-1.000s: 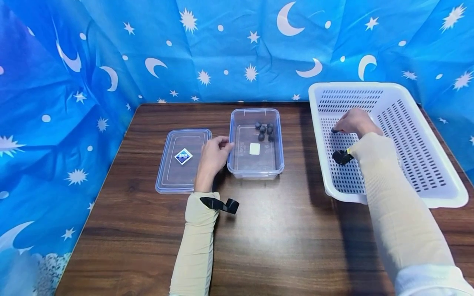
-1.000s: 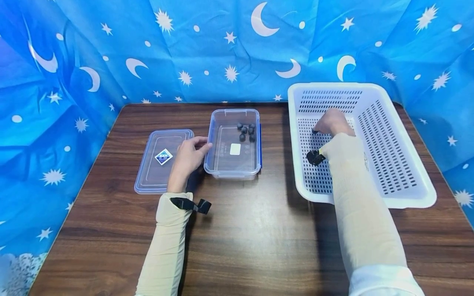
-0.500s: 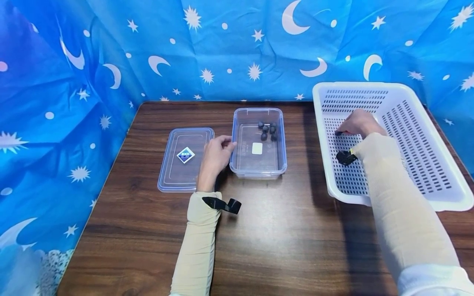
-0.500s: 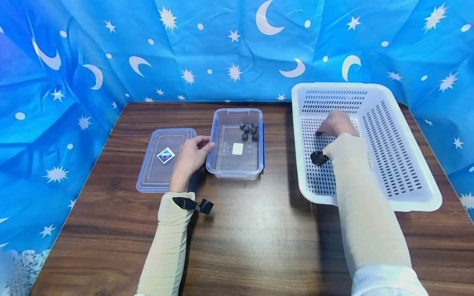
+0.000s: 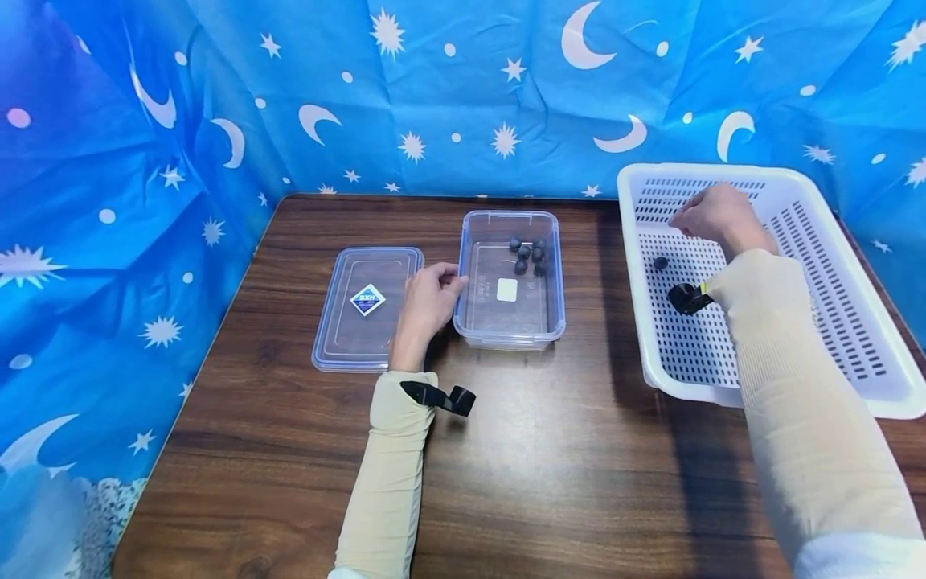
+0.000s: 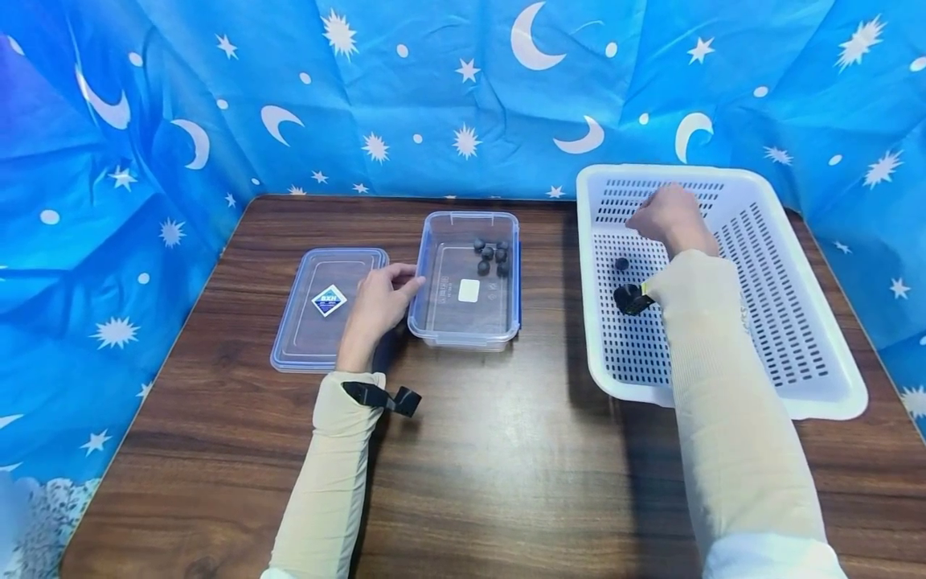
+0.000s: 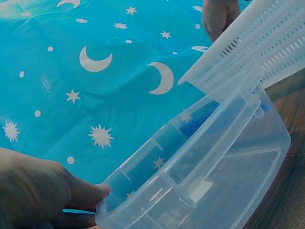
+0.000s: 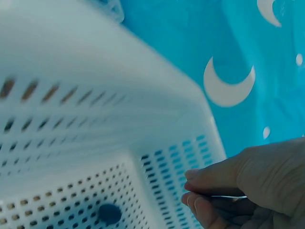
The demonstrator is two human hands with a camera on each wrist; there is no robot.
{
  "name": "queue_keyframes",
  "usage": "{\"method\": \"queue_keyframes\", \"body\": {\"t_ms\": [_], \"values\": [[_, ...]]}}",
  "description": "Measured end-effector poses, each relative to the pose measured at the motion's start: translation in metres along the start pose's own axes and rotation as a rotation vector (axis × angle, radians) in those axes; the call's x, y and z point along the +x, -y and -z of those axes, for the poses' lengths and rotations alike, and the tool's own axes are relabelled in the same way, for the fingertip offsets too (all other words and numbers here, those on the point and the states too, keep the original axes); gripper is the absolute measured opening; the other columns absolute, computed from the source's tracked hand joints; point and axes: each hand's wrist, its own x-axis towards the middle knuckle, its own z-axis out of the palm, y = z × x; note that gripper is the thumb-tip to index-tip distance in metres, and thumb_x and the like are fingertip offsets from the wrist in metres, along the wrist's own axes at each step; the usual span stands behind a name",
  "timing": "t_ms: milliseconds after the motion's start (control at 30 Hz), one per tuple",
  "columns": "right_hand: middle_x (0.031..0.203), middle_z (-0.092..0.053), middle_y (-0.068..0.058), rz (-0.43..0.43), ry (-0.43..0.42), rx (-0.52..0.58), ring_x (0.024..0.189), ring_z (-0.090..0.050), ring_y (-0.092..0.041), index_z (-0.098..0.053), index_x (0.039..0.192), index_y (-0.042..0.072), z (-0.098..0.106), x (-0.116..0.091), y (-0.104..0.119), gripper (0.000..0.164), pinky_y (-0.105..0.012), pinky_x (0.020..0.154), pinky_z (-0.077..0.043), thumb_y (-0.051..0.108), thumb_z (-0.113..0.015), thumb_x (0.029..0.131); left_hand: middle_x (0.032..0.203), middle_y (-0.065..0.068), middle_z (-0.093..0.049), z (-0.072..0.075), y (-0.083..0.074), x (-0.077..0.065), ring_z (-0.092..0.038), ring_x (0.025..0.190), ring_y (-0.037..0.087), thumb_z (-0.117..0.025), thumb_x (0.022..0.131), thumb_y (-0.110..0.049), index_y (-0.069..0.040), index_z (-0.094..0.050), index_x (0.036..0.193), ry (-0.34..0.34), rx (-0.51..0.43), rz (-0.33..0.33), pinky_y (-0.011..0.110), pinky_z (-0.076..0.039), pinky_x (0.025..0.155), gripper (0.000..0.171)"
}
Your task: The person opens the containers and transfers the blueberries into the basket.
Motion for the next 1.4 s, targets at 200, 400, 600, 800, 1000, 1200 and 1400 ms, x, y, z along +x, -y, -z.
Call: {"method": "queue_keyframes", "body": {"t_ms": [200,400,600,800,1000,1200,1400], "values": [[0.125,-0.055,-0.027,0.051,-0.024,-0.009,0.108,-0.051,-0.036,-0.056,0.127,-0.002,0.006,-0.008,0.02,0.042,-0.047,0.085,-0.043,0.026,-0.056,0.096,0.101,0.007,-0.068,-0.001,0.0,0.0,-0.06,0.091,0.02,-0.059,0.095,-0.024,-0.008,-0.065,0.12,0.003,-0.005,0.006,0.036,-0.049,0.084,0.03],[0.128,-0.053,-0.025,0.078,-0.026,-0.027,0.111,-0.047,-0.036,-0.054,0.131,0.001,0.007,-0.016,0.041,0.045,-0.05,0.088,-0.041,0.029,-0.054,0.097,0.101,0.007,-0.067,-0.001,0.0,0.001,-0.06,0.091,0.02,-0.059,0.095,-0.024,-0.008,-0.065,0.12,0.005,-0.011,0.008,0.036,-0.049,0.084,0.03],[0.13,-0.054,-0.022,0.125,-0.032,-0.022,0.113,-0.046,-0.034,-0.056,0.131,0.003,0.004,-0.021,0.055,0.044,-0.048,0.089,-0.041,0.029,-0.054,0.096,0.101,0.007,-0.067,-0.001,0.0,0.0,-0.06,0.091,0.02,-0.059,0.095,-0.024,-0.007,-0.065,0.12,0.005,-0.008,0.009,0.036,-0.048,0.084,0.03],[0.126,-0.057,-0.021,0.196,-0.041,-0.034,0.11,-0.048,-0.033,-0.059,0.129,0.004,-0.003,-0.026,0.069,0.041,-0.046,0.087,-0.042,0.029,-0.053,0.097,0.102,0.007,-0.067,-0.001,-0.001,0.0,-0.06,0.092,0.02,-0.059,0.096,-0.024,-0.007,-0.064,0.121,0.005,-0.011,0.009,0.036,-0.049,0.085,0.03],[0.118,-0.062,-0.02,0.289,-0.046,-0.067,0.101,-0.052,-0.03,-0.064,0.122,0.004,-0.019,-0.029,0.089,0.034,-0.044,0.085,-0.043,0.025,-0.055,0.096,0.103,0.007,-0.067,0.0,-0.001,-0.001,-0.06,0.094,0.02,-0.058,0.096,-0.023,-0.007,-0.064,0.122,0.005,-0.012,0.016,0.037,-0.049,0.086,0.031],[0.109,-0.066,-0.018,0.36,-0.047,-0.077,0.095,-0.054,-0.027,-0.068,0.113,0.003,-0.034,-0.03,0.104,0.028,-0.04,0.079,-0.045,0.021,-0.059,0.093,0.103,0.007,-0.067,-0.001,0.0,-0.001,-0.06,0.093,0.02,-0.058,0.096,-0.023,-0.007,-0.064,0.121,0.011,-0.006,0.012,0.036,-0.049,0.085,0.03],[0.11,-0.066,-0.019,0.435,-0.037,-0.079,0.098,-0.054,-0.028,-0.07,0.108,0.001,-0.045,-0.03,0.113,0.025,-0.042,0.085,-0.043,0.018,-0.061,0.091,0.101,0.007,-0.068,-0.001,0.0,0.0,-0.061,0.092,0.02,-0.059,0.095,-0.023,-0.008,-0.065,0.12,-0.002,-0.003,0.004,0.036,-0.048,0.085,0.03]]}}
